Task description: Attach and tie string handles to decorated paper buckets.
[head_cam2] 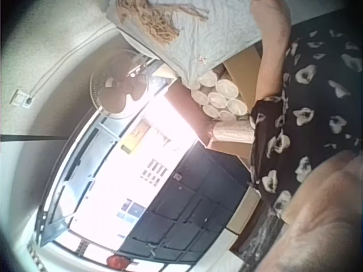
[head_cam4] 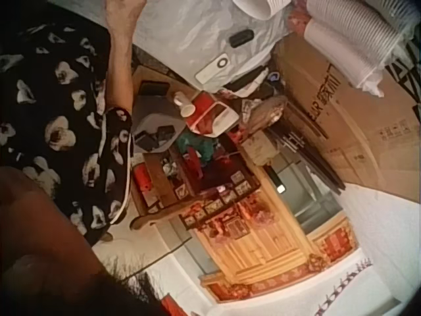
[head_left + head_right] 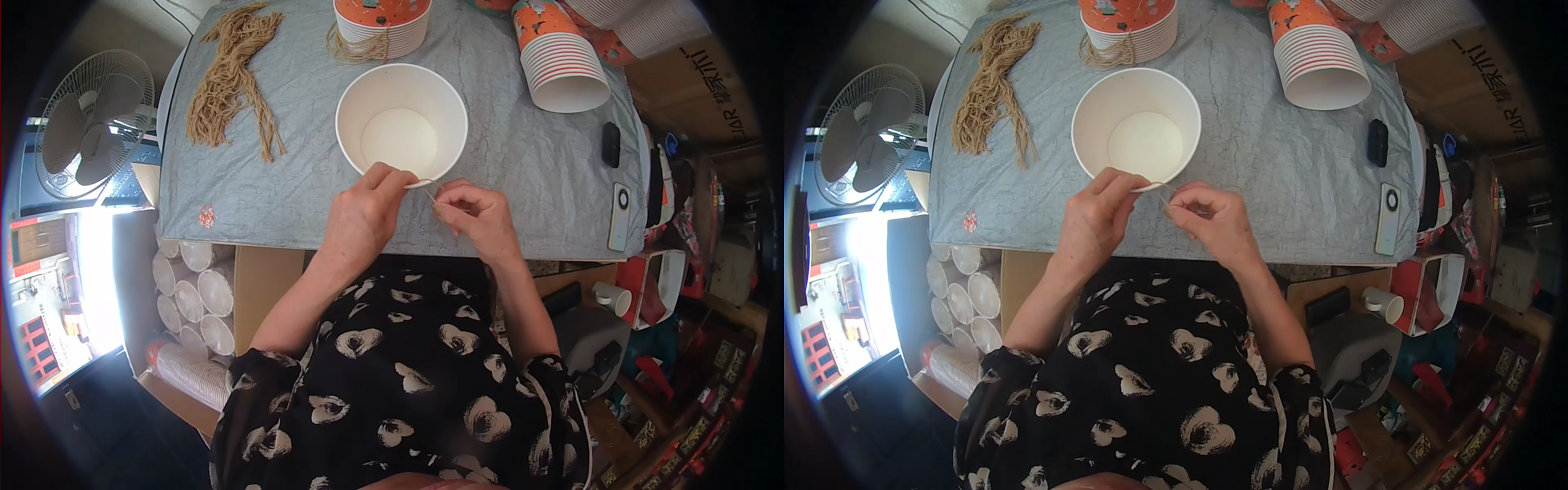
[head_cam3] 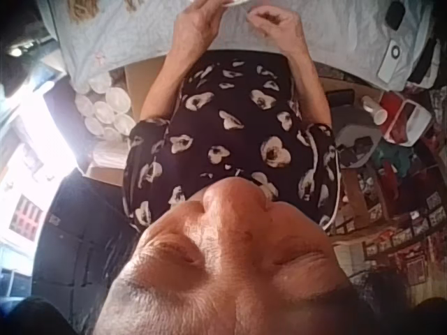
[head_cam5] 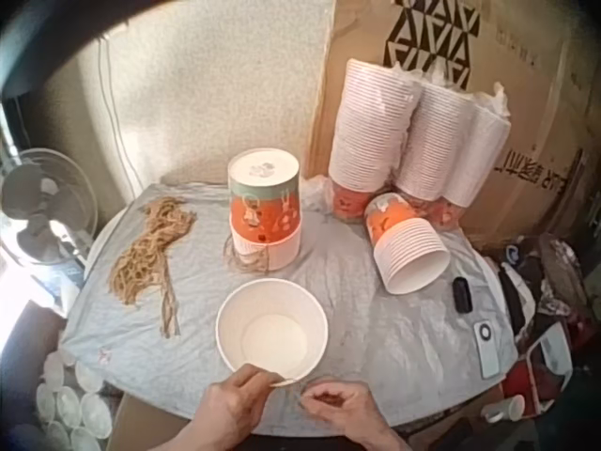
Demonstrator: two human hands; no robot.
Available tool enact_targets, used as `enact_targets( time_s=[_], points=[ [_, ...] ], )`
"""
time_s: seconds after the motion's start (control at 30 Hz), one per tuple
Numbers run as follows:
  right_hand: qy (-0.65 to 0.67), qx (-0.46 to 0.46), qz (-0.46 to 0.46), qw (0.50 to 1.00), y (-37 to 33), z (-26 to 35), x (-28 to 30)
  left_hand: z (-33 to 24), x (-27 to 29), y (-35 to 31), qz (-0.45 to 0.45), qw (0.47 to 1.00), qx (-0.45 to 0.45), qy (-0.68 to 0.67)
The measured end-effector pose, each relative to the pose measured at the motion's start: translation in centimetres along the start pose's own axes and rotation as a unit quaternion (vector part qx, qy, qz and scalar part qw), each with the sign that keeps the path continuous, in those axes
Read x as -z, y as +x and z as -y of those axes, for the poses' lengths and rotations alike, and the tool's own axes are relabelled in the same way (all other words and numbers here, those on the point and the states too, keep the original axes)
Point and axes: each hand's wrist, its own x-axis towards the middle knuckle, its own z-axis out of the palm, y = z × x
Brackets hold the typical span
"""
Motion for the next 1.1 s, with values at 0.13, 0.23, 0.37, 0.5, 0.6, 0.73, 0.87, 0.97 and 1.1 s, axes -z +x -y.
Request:
enact_targets(
  time_s=[0.13, 0.23, 0.37, 0.5, 0.6, 0.73, 0.87, 0.97, 1.1],
  points=[
    [-0.108, 0.019, 0.045, 0.993, -1.1, 3.4, 1.8, 0.9, 1.4, 0.6, 0.015, 0.999, -0.011, -0.035],
    [-0.185, 0.045, 0.054, 0.98, -1.4, 5.7, 1.6, -0.6, 2.6, 1.5, 0.055, 0.992, -0.023, -0.109],
    [-0.238, 0.099, 0.072, 0.963, -1.6, 8.3, 0.6, -2.8, 3.1, 3.4, 0.179, 0.951, 0.026, -0.25],
    [-0.237, 0.142, 0.057, 0.959, -1.2, 8.5, 0.9, -2.1, 2.5, 6.5, 0.332, 0.899, 0.026, -0.285],
    [-0.217, 0.124, 0.06, 0.966, -1.0, 8.4, 1.5, -1.5, 2.6, 7.0, 0.378, 0.871, 0.066, -0.306],
    [-0.073, 0.029, 0.058, 0.995, -0.8, 8.2, 2.0, -1.4, 2.4, 6.5, 0.361, 0.844, 0.075, -0.389],
    [-0.028, 0.017, 0.035, 0.999, -0.4, 8.0, 2.3, -1.4, 2.1, 6.3, 0.333, 0.847, 0.107, -0.402],
    [-0.108, 0.063, 0.026, 0.992, -0.6, 8.3, 2.1, -1.8, 2.0, 6.4, 0.312, 0.842, 0.119, -0.423],
    [-0.186, 0.161, 0.056, 0.968, -0.5, 9.0, 2.4, -1.7, 1.9, 6.8, 0.32, 0.834, 0.109, -0.435]
  ],
)
